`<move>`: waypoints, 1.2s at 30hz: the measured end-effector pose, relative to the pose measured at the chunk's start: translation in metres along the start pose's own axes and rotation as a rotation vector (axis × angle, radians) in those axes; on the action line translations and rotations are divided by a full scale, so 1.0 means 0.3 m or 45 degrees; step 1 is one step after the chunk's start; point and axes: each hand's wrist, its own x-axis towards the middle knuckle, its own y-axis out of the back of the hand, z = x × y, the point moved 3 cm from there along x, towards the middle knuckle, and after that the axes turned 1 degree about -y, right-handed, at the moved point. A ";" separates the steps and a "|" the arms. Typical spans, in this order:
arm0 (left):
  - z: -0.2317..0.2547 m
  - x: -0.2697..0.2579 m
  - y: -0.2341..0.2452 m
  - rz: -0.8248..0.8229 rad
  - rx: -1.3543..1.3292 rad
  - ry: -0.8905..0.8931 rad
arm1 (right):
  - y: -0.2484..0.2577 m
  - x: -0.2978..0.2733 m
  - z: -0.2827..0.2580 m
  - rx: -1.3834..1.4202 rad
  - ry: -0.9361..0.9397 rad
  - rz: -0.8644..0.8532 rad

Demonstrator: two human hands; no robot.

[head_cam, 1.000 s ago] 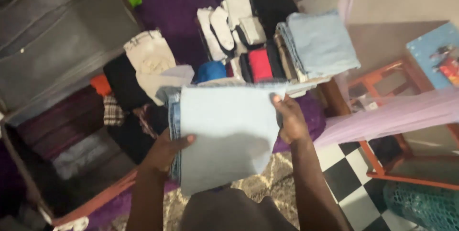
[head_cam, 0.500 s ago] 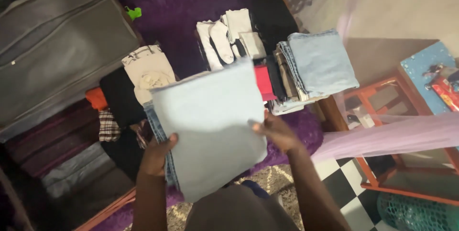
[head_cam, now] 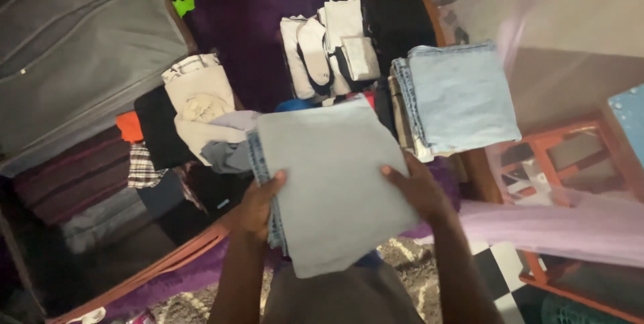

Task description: Packing clothes into a suitcase on a bed.

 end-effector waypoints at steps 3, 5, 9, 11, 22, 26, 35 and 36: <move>-0.120 0.140 -0.130 0.080 0.105 0.028 | 0.217 0.086 0.050 0.125 0.036 0.000; -0.179 0.212 -0.268 0.075 0.078 0.058 | 0.405 0.154 0.103 0.262 0.058 0.050; -0.273 0.331 -0.543 -0.105 0.292 0.049 | 0.690 0.261 0.144 0.404 0.093 0.188; -0.325 0.411 -0.646 -0.103 0.224 0.049 | 0.783 0.272 0.088 0.348 0.083 0.235; -0.496 0.837 -0.773 -0.098 0.179 -0.004 | 1.016 0.607 0.222 0.073 0.220 0.543; -0.628 0.981 -0.591 0.169 0.431 -0.020 | 0.915 0.712 0.301 -0.598 0.301 0.674; -0.644 1.003 -0.590 0.286 0.665 -0.007 | 0.909 0.690 0.275 -0.388 0.331 0.750; -0.645 1.006 -0.584 0.306 0.770 -0.035 | 0.908 0.684 0.271 -0.384 0.315 0.757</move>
